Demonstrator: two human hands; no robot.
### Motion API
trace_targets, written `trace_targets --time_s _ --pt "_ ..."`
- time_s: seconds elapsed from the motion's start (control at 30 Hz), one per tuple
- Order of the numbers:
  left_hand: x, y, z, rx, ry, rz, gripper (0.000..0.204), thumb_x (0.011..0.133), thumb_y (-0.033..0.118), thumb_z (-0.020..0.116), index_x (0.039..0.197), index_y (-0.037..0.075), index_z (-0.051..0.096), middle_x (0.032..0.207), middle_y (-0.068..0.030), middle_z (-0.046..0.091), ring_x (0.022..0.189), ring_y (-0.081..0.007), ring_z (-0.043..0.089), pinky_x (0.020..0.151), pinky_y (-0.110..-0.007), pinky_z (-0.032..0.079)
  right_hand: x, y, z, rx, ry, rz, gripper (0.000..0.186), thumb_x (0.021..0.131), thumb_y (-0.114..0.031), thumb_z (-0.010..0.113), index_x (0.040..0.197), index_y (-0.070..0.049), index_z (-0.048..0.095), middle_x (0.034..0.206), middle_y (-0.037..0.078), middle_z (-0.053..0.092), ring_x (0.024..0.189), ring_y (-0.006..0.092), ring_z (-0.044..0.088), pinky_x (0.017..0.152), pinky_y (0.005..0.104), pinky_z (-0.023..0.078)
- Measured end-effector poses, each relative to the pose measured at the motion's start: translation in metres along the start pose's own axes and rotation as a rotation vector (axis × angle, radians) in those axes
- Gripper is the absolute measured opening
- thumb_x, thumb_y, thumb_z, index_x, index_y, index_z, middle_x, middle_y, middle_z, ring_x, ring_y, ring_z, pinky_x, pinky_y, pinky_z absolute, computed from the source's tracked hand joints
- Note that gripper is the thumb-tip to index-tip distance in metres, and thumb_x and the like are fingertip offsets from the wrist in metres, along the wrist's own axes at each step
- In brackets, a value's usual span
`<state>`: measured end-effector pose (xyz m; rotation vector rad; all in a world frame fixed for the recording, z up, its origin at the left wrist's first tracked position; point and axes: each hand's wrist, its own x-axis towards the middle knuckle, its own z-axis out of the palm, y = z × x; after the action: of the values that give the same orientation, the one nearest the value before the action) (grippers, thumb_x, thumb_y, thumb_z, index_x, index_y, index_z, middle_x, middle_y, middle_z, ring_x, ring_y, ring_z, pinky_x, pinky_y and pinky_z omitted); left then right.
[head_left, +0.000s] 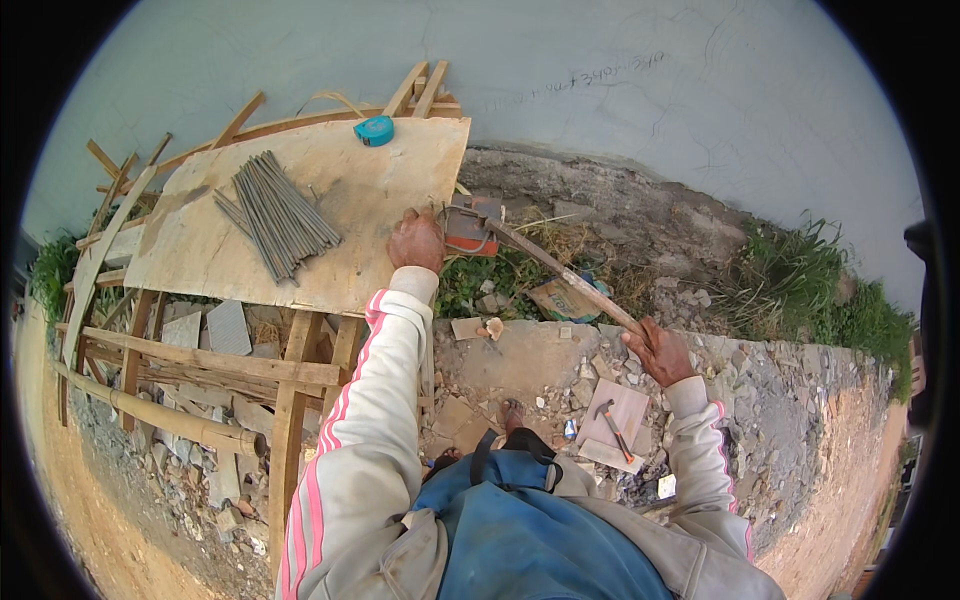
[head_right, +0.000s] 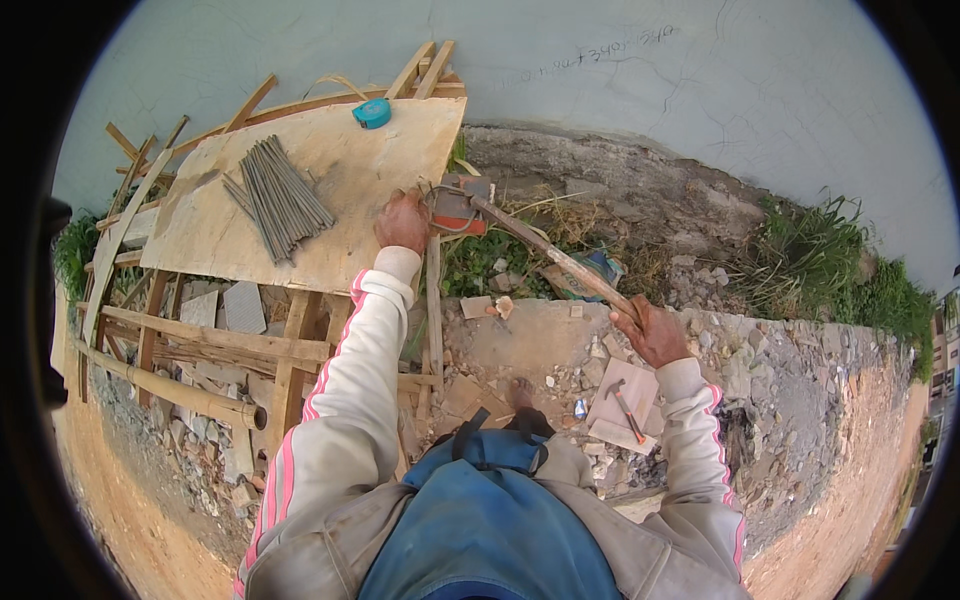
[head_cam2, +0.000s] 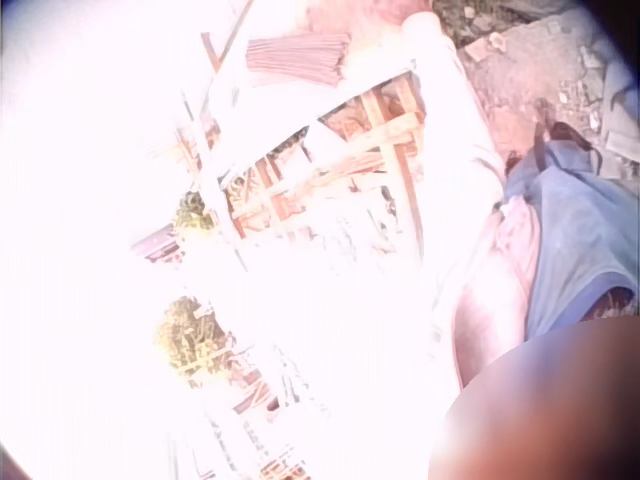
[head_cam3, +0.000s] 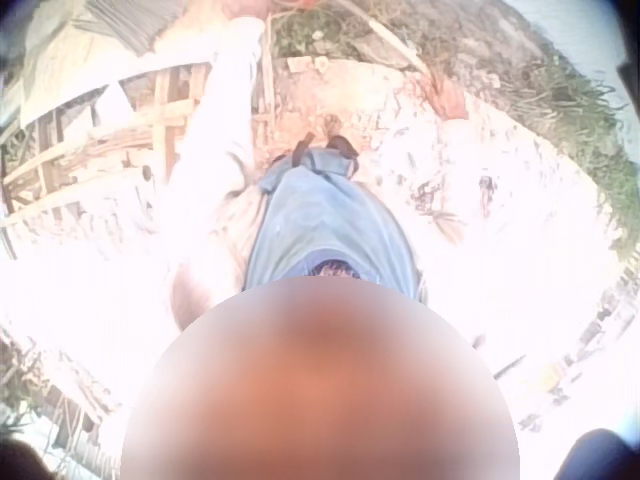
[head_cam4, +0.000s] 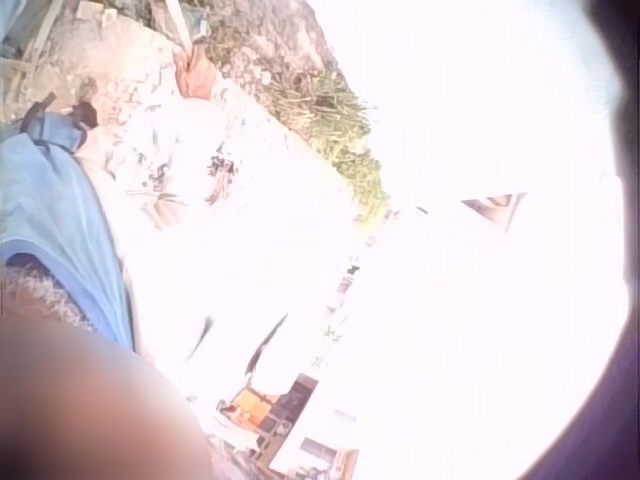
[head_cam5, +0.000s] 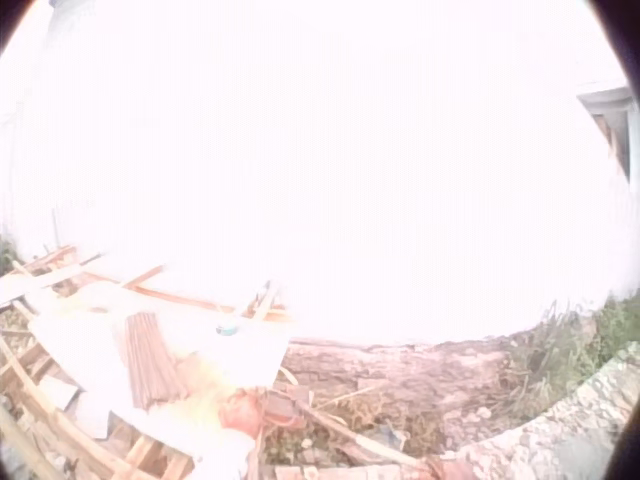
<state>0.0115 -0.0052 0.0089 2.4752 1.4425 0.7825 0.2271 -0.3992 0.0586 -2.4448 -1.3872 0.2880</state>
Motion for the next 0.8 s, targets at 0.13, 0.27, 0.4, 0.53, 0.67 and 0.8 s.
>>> trace_targets --time_s 0.13,0.27,0.4,0.53,0.67,0.8 --pt "0.002 -0.005 -0.001 -0.003 -0.047 0.03 0.022 0.094 0.021 0.057 0.109 0.011 0.069 0.107 -0.0134 0.067 0.098 -0.0368 0.07 0.079 -0.051 0.059 -0.061 0.047 -0.029 -0.08 -0.013 0.232 0.066 0.096 -0.066 0.049 0.085 -0.003 0.062 0.069 0.024 0.062 0.073 0.0472 0.063 0.065 0.0531 0.048" --pt "0.002 -0.007 0.0 0.019 -0.088 0.071 0.022 0.094 0.022 0.058 0.11 0.01 0.068 0.11 -0.0129 0.066 0.1 -0.0363 0.07 0.079 -0.051 0.059 -0.076 0.05 -0.009 -0.254 0.112 0.288 0.064 0.096 -0.063 0.053 0.081 -0.002 0.062 0.068 0.025 0.061 0.069 0.0482 0.061 0.063 0.0543 0.045" --pt "0.007 -0.005 0.001 0.03 -0.116 0.058 0.021 0.094 0.022 0.058 0.109 0.01 0.068 0.114 -0.0122 0.065 0.103 -0.0359 0.069 0.081 -0.051 0.059 -0.118 -0.013 0.007 -0.26 0.188 0.39 0.068 0.096 -0.066 0.05 0.074 -0.002 0.061 0.066 0.025 0.06 0.067 0.0472 0.061 0.061 0.0536 0.045" --pt "0.007 -0.004 0.003 0.023 -0.12 0.057 0.022 0.095 0.021 0.057 0.111 0.011 0.067 0.116 -0.012 0.064 0.105 -0.0358 0.068 0.082 -0.051 0.058 -0.164 -0.102 0.051 -0.261 0.221 0.546 0.062 0.095 -0.063 0.055 0.08 -0.004 0.065 0.065 0.024 0.064 0.065 0.0455 0.066 0.06 0.0552 0.05" --pt "0.004 -0.007 0.002 0.007 -0.105 0.072 0.023 0.095 0.023 0.057 0.114 0.013 0.067 0.116 -0.0121 0.064 0.105 -0.0366 0.069 0.082 -0.052 0.058 -0.177 -0.138 0.073 -0.253 0.28 0.56 0.059 0.098 -0.059 0.055 0.076 -0.005 0.061 0.06 0.024 0.061 0.061 0.0462 0.064 0.055 0.0549 0.049" --pt "0.008 -0.009 0.0 -0.017 -0.092 0.1 0.023 0.094 0.023 0.058 0.113 0.013 0.067 0.115 -0.0126 0.065 0.102 -0.0379 0.069 0.082 -0.052 0.058 -0.175 -0.125 0.059 -0.191 0.23 0.465 0.053 0.101 -0.052 0.053 0.079 -0.004 0.059 0.061 0.025 0.06 0.063 0.0473 0.063 0.056 0.057 0.047"
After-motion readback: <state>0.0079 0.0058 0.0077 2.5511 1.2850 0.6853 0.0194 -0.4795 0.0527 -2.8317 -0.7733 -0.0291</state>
